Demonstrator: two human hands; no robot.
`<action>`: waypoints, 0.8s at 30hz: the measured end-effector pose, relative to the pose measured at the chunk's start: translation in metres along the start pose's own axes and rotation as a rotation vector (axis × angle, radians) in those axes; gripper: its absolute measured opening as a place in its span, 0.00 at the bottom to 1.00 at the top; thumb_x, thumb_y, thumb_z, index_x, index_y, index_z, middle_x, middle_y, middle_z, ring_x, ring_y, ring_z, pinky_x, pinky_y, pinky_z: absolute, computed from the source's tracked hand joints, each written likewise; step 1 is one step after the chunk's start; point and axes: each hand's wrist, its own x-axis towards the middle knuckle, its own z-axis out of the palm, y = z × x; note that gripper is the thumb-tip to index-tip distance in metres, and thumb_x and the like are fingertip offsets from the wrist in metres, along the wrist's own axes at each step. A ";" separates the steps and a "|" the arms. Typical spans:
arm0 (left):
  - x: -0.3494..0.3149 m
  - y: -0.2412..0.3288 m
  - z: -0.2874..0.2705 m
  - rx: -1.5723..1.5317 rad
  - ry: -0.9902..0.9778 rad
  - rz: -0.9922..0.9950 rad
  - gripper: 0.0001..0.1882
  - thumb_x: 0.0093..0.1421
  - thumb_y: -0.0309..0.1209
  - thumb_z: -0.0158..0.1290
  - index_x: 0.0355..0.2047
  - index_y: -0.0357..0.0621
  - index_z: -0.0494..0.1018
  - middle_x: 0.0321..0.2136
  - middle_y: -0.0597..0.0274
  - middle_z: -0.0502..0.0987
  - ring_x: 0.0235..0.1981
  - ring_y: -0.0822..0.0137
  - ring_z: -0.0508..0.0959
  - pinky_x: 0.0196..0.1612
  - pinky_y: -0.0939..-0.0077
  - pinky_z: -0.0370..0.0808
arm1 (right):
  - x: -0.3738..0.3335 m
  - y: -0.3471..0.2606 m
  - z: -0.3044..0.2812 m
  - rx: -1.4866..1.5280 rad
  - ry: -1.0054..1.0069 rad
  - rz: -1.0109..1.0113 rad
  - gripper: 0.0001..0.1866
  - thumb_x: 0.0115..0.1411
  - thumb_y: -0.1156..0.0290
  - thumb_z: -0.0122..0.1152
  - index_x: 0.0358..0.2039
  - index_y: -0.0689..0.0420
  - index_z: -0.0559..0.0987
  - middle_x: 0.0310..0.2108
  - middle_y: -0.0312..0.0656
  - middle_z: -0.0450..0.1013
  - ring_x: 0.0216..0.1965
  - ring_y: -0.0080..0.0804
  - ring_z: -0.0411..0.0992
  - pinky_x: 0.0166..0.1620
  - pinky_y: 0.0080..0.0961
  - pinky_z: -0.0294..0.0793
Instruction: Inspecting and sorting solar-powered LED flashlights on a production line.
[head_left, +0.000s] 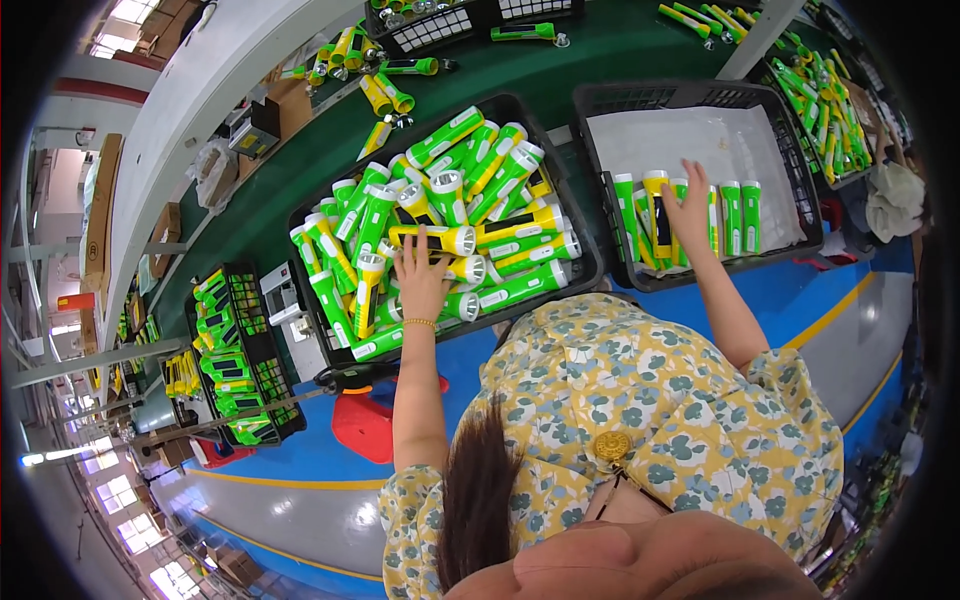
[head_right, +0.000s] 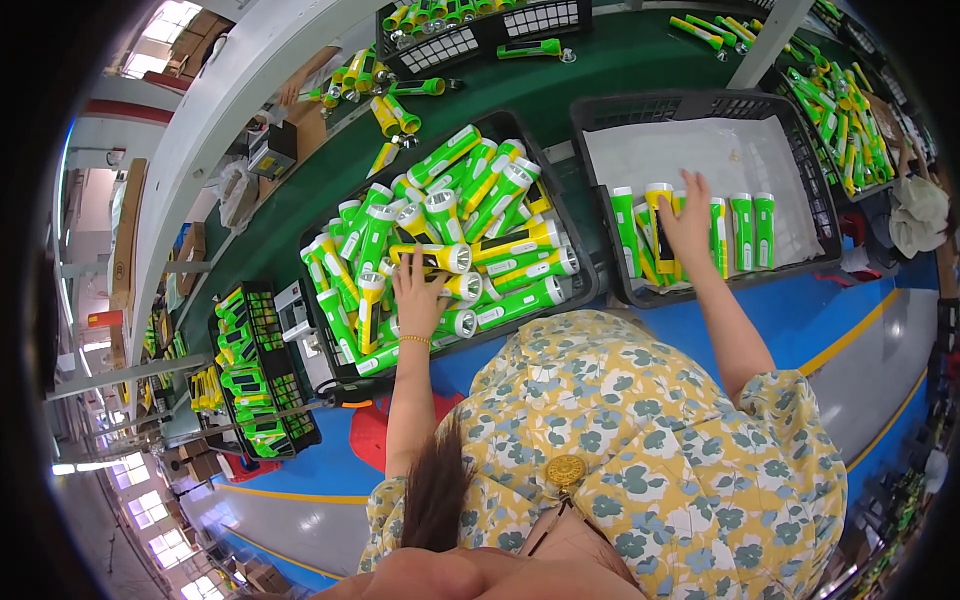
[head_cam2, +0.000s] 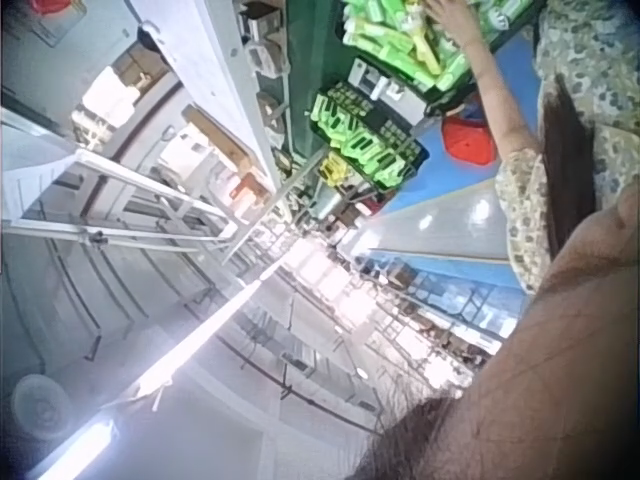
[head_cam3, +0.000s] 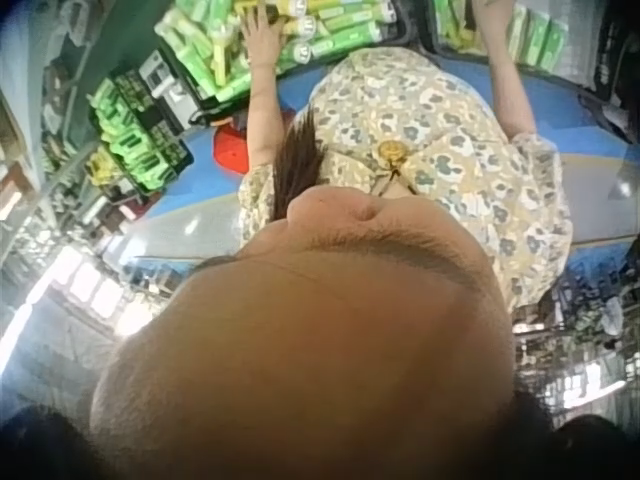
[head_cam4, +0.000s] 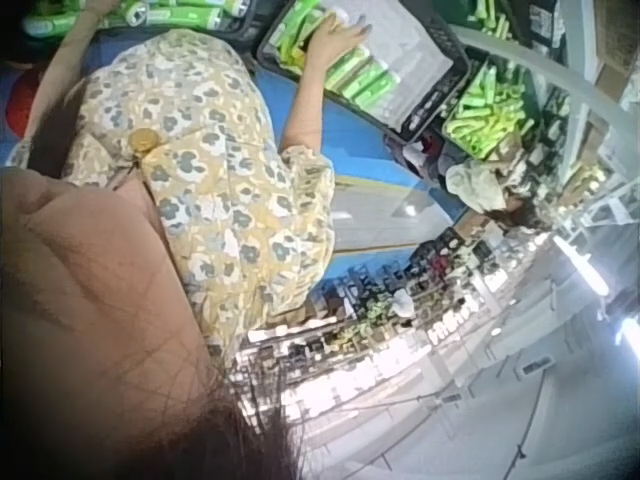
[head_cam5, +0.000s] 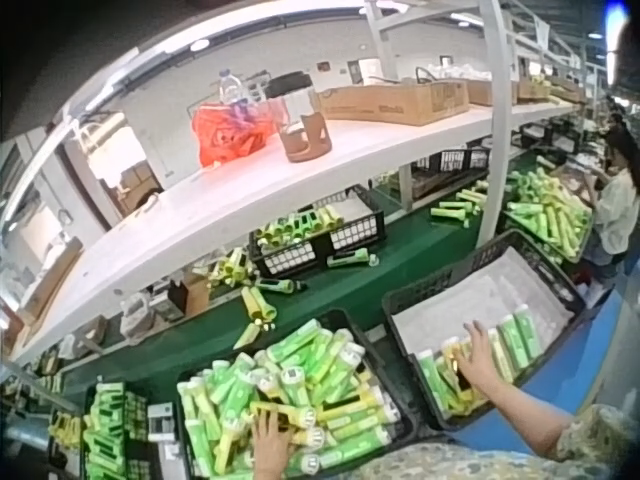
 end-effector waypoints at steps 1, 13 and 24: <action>0.006 -0.002 0.002 0.010 -0.020 0.067 0.17 0.39 0.30 0.62 0.34 0.55 0.78 0.63 0.58 0.51 0.62 0.50 0.53 0.60 0.46 0.53 | 0.000 -0.017 0.004 0.074 -0.037 -0.091 0.27 0.54 0.69 0.58 0.55 0.57 0.64 0.57 0.58 0.55 0.59 0.55 0.55 0.58 0.39 0.57; -0.003 0.057 -0.046 -0.609 0.349 -0.098 0.26 0.38 0.28 0.63 0.43 0.50 0.75 0.59 0.45 0.56 0.60 0.46 0.56 0.59 0.52 0.54 | -0.033 -0.187 0.041 0.638 -0.880 -0.461 0.23 0.53 0.71 0.58 0.52 0.56 0.68 0.54 0.46 0.62 0.56 0.43 0.61 0.57 0.34 0.62; -0.020 0.090 -0.066 -0.664 0.516 -0.184 0.26 0.41 0.25 0.63 0.45 0.41 0.74 0.50 0.50 0.69 0.56 0.50 0.63 0.56 0.59 0.59 | -0.044 -0.227 0.019 0.825 -0.874 -0.582 0.30 0.48 0.71 0.65 0.53 0.55 0.66 0.57 0.48 0.56 0.61 0.46 0.54 0.59 0.37 0.58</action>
